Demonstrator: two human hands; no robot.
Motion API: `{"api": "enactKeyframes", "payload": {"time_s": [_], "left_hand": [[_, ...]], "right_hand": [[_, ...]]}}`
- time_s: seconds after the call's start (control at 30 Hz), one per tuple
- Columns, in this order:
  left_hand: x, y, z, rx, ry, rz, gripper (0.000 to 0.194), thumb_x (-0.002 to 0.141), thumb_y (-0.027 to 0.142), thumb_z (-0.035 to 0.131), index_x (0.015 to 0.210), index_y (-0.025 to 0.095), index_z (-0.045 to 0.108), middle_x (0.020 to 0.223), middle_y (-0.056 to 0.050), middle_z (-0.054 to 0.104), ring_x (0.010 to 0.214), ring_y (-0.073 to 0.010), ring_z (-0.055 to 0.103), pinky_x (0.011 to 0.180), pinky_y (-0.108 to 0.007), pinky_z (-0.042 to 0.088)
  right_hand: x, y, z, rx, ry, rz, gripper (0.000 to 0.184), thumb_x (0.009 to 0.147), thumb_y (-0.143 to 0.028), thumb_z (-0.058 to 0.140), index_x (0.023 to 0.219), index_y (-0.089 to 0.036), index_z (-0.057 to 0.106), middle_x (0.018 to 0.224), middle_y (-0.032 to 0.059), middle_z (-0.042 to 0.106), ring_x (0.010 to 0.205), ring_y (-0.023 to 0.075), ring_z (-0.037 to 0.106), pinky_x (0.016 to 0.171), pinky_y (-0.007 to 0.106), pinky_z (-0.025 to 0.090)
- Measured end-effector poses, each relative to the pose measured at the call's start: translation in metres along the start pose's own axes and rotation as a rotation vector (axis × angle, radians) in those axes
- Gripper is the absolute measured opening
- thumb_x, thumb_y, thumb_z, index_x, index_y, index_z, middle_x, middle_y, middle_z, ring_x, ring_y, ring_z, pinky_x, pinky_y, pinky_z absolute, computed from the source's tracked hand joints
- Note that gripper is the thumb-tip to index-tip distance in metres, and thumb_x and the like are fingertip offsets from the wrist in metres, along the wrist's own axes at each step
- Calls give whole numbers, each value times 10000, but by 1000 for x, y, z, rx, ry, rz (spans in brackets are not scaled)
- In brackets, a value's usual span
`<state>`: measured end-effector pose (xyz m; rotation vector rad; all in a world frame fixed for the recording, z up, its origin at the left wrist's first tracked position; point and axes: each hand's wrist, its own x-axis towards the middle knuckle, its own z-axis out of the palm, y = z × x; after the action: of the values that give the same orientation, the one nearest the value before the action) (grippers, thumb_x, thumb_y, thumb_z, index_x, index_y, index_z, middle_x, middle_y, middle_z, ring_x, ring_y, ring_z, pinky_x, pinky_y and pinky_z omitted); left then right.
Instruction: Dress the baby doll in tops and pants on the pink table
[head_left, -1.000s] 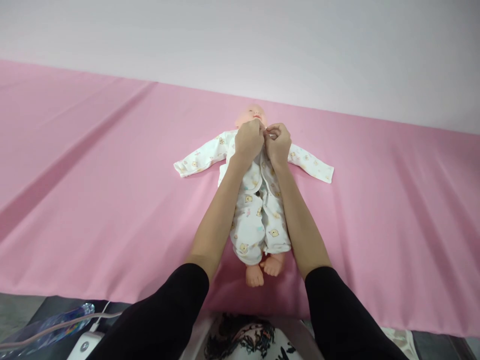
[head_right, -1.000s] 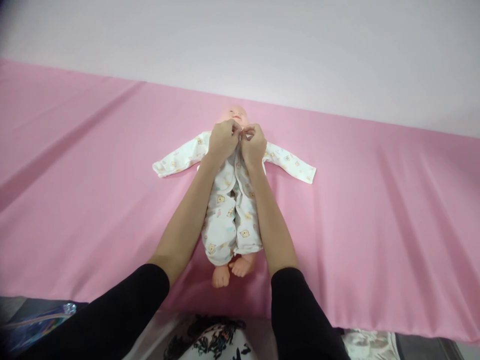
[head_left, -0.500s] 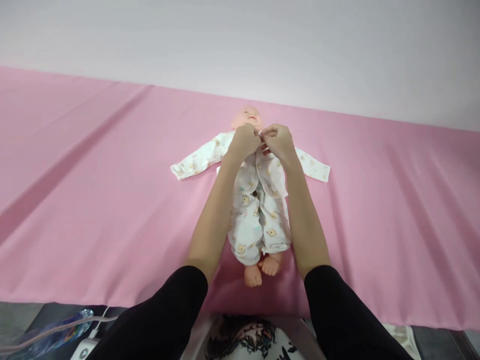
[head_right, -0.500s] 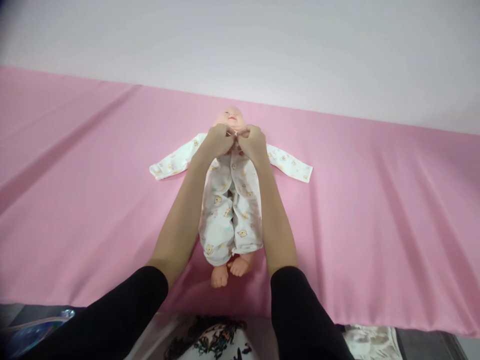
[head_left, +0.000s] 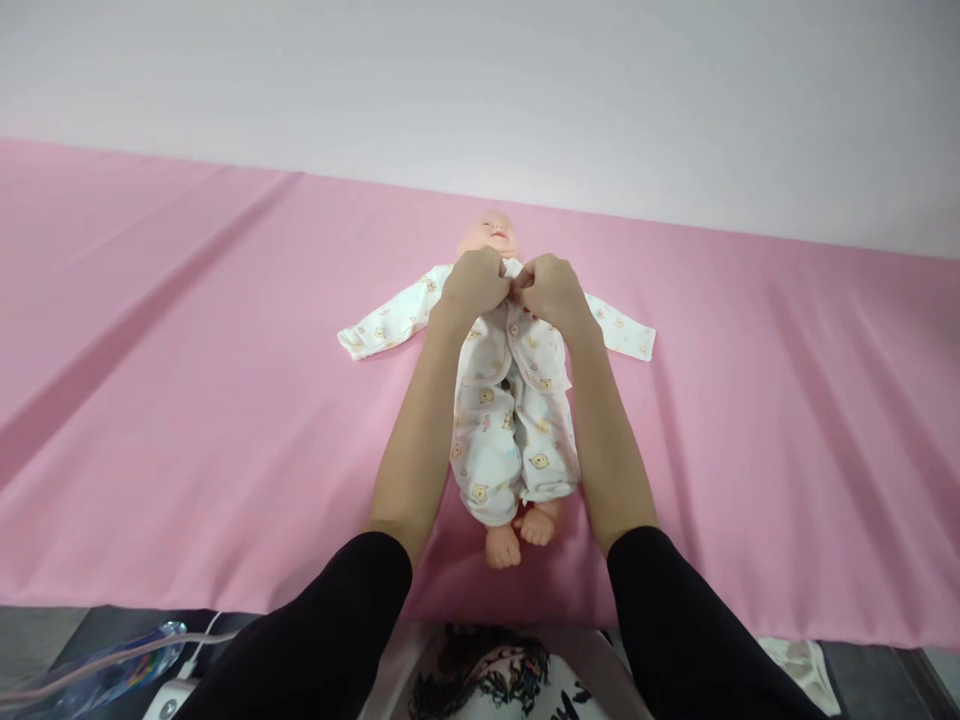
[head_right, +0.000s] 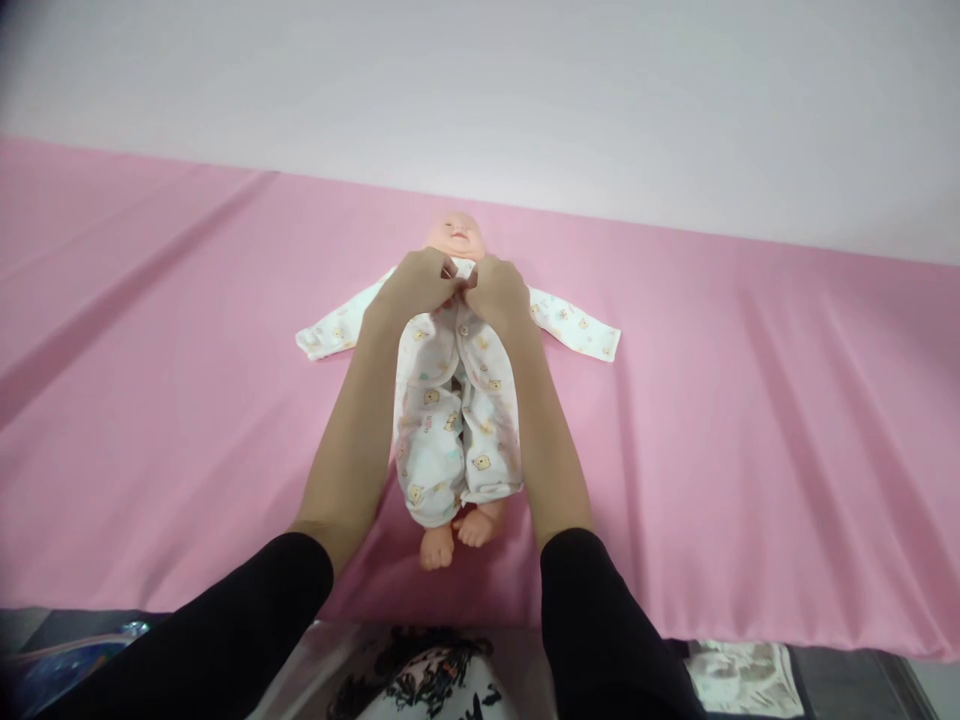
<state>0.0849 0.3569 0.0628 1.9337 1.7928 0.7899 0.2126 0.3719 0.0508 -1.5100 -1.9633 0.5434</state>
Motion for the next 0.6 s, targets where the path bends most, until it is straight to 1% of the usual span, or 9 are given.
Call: {"api": "enactKeyframes", "payload": {"time_s": [0.1, 0.17, 0.27, 0.33, 0.4, 0.43, 0.5, 0.6], "left_hand": [[-2, 0, -6, 30, -144, 23, 155, 722, 57, 484, 704, 182, 573, 711, -74, 666, 688, -215, 641, 697, -347, 493], [-2, -2, -8, 20, -162, 59, 217, 713, 31, 465, 802, 187, 587, 808, -63, 687, 677, -186, 634, 695, -324, 492], [-3, -4, -10, 27, -141, 104, 292, 735, 35, 462, 940, 199, 589, 943, -63, 682, 767, -179, 635, 740, -308, 491], [-4, -2, -12, 20, -160, 113, 334, 757, 46, 462, 1026, 207, 577, 975, -65, 672, 812, -189, 632, 750, -314, 488], [-7, 4, -12, -1, -187, 132, 377, 776, 45, 449, 1096, 214, 555, 982, -65, 664, 840, -197, 631, 752, -320, 483], [-8, 7, -12, -5, -181, 142, 400, 782, 39, 439, 1125, 216, 543, 986, -66, 662, 861, -201, 631, 758, -320, 480], [-11, 13, -10, 36, -124, 142, 439, 785, 19, 420, 1167, 210, 521, 998, -78, 659, 923, -214, 627, 777, -320, 475], [-12, 15, -6, 216, -35, 62, 408, 790, 29, 426, 1157, 163, 541, 1039, -121, 651, 1008, -260, 611, 807, -338, 475]], "right_hand": [[-1, -4, -2, 7, -14, 47, 129, 642, -53, 563, 599, -171, 594, 629, 49, 593, 716, 248, 619, 726, 471, 522], [-2, -5, -3, 32, -15, 71, 141, 639, -41, 564, 598, -172, 592, 634, 45, 593, 722, 250, 625, 729, 473, 522], [-2, -4, -2, 67, -12, 86, 143, 658, -46, 561, 596, -175, 576, 646, 45, 596, 736, 248, 634, 736, 461, 526], [0, -2, 1, 69, 17, 75, 142, 700, -103, 582, 591, -185, 544, 651, 51, 599, 763, 250, 638, 750, 446, 526], [3, 2, 5, 72, 90, 56, 180, 751, -194, 593, 593, -200, 506, 644, 55, 595, 800, 251, 637, 773, 430, 523], [5, 4, 8, 77, 129, 45, 199, 767, -227, 590, 596, -205, 491, 638, 56, 589, 814, 249, 634, 784, 424, 521], [7, 7, 11, 84, 175, 38, 201, 759, -234, 593, 595, -208, 478, 628, 55, 578, 816, 246, 628, 787, 418, 519], [7, 9, 10, 81, 135, 43, 163, 684, -182, 623, 585, -201, 494, 629, 50, 573, 758, 240, 615, 734, 416, 525]]}}
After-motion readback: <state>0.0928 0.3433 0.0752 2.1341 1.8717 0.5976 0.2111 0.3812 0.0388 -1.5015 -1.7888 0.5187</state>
